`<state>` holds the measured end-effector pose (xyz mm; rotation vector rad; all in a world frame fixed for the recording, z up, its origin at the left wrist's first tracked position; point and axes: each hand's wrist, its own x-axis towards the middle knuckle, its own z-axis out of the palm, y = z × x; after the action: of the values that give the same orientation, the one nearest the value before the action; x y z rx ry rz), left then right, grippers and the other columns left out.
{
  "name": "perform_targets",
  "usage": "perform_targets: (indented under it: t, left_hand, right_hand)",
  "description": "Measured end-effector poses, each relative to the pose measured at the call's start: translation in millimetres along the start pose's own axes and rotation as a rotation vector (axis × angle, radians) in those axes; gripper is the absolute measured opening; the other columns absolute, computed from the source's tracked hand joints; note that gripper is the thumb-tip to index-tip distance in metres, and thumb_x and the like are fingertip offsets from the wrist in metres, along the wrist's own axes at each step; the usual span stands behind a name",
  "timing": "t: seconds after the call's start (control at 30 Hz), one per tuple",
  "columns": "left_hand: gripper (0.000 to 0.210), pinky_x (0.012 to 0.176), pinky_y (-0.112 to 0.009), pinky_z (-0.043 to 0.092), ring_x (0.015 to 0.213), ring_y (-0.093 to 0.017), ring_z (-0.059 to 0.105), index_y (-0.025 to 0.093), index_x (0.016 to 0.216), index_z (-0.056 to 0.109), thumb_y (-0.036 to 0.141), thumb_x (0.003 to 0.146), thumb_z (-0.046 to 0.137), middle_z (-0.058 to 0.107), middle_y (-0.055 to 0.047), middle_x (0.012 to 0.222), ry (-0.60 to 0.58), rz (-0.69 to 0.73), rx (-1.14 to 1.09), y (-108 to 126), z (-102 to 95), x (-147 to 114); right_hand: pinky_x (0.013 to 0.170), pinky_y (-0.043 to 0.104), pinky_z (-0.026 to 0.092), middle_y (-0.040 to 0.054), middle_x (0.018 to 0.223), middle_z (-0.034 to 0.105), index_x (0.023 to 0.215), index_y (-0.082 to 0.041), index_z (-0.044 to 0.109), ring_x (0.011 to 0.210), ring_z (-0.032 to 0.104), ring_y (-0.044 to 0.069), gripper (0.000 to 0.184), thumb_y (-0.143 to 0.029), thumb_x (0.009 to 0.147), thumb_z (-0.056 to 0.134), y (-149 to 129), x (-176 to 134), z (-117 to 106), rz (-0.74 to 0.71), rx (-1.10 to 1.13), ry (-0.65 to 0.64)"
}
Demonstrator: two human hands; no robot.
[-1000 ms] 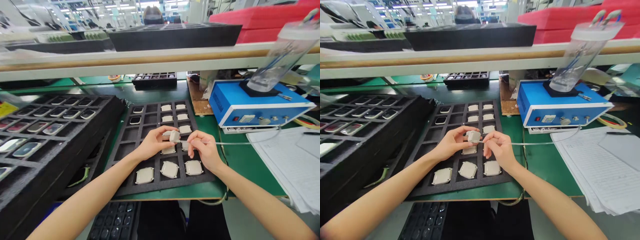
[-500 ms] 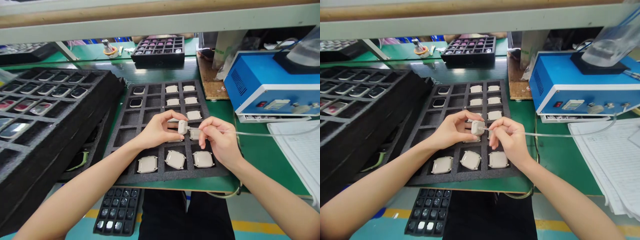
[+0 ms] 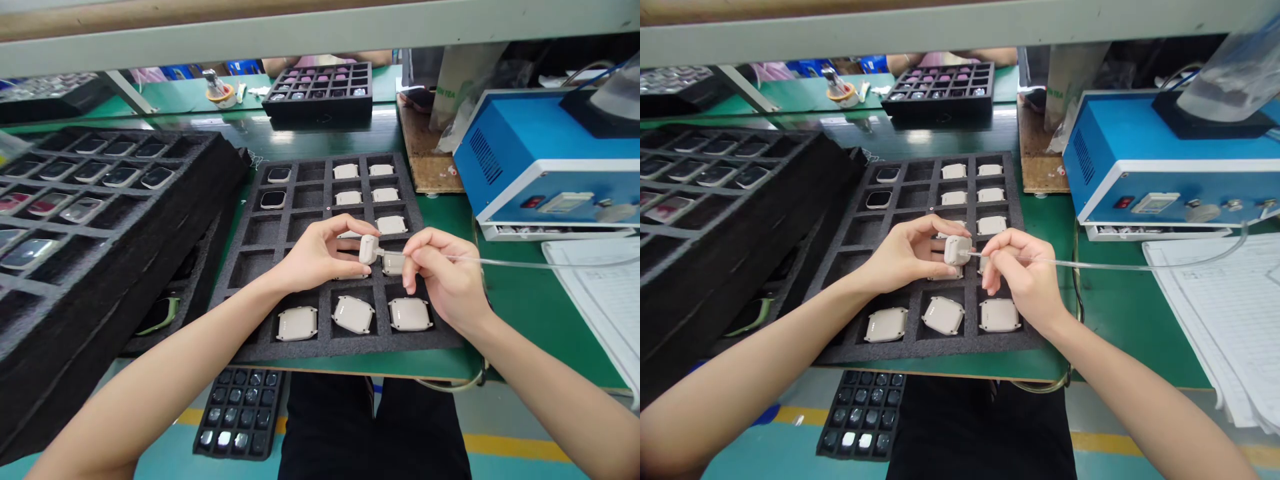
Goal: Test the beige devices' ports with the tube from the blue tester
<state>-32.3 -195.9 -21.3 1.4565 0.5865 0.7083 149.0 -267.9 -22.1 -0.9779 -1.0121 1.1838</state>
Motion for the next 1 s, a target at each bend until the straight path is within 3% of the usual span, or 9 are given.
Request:
perform_targets:
  t: [1.0]
  left_hand:
    - [0.038, 0.078, -0.031, 0.056, 0.093, -0.018, 0.063, 0.015, 0.095, 0.061, 0.003, 0.062, 0.076, 0.058, -0.006, 0.111, -0.02, -0.01, -0.036, 0.0, 0.7, 0.4]
  right_hand:
    - [0.037, 0.019, 0.04, -0.0029, 0.043, 0.059, 0.067, -0.016, 0.059, 0.033, 0.048, 0.009, 0.007, -0.015, 0.071, 0.053, 3.6, 0.5, -1.0, 0.007, 0.026, -0.03]
